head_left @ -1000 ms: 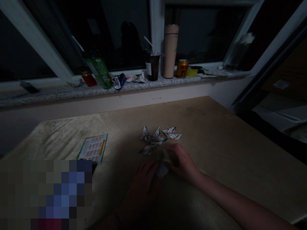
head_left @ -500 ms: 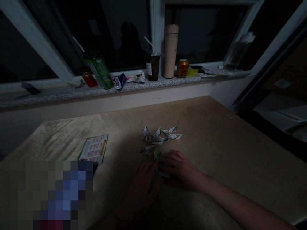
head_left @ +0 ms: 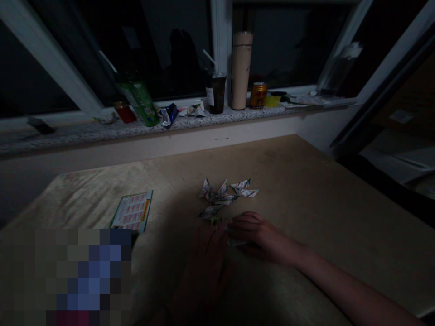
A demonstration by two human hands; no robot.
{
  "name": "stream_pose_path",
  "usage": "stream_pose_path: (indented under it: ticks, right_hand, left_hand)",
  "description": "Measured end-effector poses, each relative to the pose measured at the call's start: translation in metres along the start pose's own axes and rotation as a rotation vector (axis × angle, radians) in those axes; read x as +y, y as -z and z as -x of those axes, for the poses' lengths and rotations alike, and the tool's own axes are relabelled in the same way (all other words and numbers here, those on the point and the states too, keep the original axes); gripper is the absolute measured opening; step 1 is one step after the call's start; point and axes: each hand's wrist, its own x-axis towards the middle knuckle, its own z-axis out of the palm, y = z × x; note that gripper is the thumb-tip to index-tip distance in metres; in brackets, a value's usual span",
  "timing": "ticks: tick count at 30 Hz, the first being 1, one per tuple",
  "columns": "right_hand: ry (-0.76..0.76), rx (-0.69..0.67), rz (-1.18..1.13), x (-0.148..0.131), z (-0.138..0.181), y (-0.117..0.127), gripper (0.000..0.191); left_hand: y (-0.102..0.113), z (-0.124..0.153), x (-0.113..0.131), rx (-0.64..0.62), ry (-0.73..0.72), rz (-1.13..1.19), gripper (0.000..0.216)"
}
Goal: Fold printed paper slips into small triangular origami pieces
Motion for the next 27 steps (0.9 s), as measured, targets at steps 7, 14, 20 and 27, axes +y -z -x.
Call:
stream_pose_path:
  ticks: [7,14,20,27]
  right_hand:
    - [-0.047,-0.048,-0.052,0.005,0.004,0.002,0.044]
    - [-0.1,-0.089,-0.092,0.017,0.007,0.014,0.043]
    - [-0.101,-0.101,-0.169,0.018,0.008,0.018,0.048]
    - [-0.102,-0.107,-0.23,0.019,0.007,0.019,0.049]
  left_hand:
    - [0.002,0.005,-0.007,-0.201,-0.069,0.127,0.069]
    - [0.008,0.003,-0.014,-0.286,-0.102,0.153,0.072]
    - [0.013,0.0,-0.014,-0.338,-0.103,0.148,0.072]
    - [0.018,-0.002,-0.011,-0.384,-0.109,0.124,0.07]
